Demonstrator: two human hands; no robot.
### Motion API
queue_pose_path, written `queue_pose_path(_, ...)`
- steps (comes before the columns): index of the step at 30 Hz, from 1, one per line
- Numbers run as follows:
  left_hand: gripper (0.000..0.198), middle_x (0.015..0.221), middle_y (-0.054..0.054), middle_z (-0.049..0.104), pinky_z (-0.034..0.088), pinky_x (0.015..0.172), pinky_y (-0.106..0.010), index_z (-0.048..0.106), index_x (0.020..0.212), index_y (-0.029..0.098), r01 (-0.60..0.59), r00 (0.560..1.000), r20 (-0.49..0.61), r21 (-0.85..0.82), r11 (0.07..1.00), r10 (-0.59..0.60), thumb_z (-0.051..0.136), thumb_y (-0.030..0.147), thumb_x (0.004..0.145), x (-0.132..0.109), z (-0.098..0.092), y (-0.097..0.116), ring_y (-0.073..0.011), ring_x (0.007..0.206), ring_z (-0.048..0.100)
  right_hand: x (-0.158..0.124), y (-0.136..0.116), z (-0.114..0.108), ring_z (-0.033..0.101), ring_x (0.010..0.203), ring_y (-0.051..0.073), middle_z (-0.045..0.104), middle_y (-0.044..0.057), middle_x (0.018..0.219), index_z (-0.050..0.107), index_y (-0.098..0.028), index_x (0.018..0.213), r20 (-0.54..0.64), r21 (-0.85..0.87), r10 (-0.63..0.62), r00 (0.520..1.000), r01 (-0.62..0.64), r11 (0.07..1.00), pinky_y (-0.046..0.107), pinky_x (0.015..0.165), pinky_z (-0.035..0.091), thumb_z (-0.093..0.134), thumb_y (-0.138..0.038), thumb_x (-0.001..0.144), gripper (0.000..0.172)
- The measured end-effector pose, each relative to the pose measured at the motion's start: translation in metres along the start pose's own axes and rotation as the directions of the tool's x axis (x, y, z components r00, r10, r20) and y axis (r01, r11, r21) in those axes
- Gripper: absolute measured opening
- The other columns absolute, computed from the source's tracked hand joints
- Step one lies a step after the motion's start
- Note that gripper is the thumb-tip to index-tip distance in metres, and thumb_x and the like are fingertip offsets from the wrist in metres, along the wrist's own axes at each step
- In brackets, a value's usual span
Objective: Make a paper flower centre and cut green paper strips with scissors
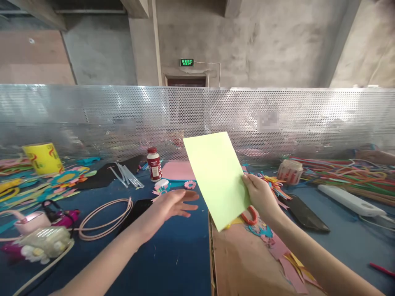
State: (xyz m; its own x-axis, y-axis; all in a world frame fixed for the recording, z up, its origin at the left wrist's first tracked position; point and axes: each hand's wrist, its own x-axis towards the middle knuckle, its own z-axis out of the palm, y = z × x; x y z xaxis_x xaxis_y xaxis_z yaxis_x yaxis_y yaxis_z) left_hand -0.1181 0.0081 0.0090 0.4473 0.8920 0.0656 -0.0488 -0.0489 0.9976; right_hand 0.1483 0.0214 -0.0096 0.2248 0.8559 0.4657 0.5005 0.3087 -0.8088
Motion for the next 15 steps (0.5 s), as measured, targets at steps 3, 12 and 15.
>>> queue_pose_path(3,0.04,0.117,-0.011,0.06,0.047,0.083,-0.037,0.059,0.113,0.018,-0.031,0.991,0.126,-0.028,0.999,0.034,0.047,0.043,0.085,0.012,0.017,-0.007,-0.0242,0.098,0.06,0.008,0.009,0.016,0.045,0.058,0.015,0.05,0.001,0.062,0.048,-0.018,0.067,-0.013,0.022,0.014,1.0,-0.014,1.0,0.024,0.051,0.034,0.038,-0.046,0.084,0.034)
queue_pose_path(12,0.036,0.058,-0.003,0.062,0.037,0.05,-0.025,0.064,0.069,0.014,-0.166,0.934,-0.202,0.488,0.857,0.295,0.048,0.044,0.081,0.048,0.027,-0.03,-0.0172,0.054,0.056,-0.021,0.022,0.042,0.028,0.127,0.031,0.035,0.018,0.135,0.036,-0.014,0.131,-0.064,-0.22,-0.295,0.953,0.274,0.936,0.051,0.103,0.026,0.045,-0.041,0.083,0.056)
queue_pose_path(15,0.035,0.049,-0.001,0.056,0.031,0.044,-0.023,0.061,0.063,0.015,-0.201,0.88,-0.163,0.722,0.662,0.445,0.047,0.039,0.084,0.038,0.032,-0.039,-0.0139,0.045,0.051,-0.042,0.004,0.05,0.027,0.13,0.028,0.032,0.013,0.139,0.026,-0.022,0.137,0.082,0.007,-0.294,0.952,0.295,0.956,0.048,0.105,0.028,0.051,-0.04,0.083,0.062)
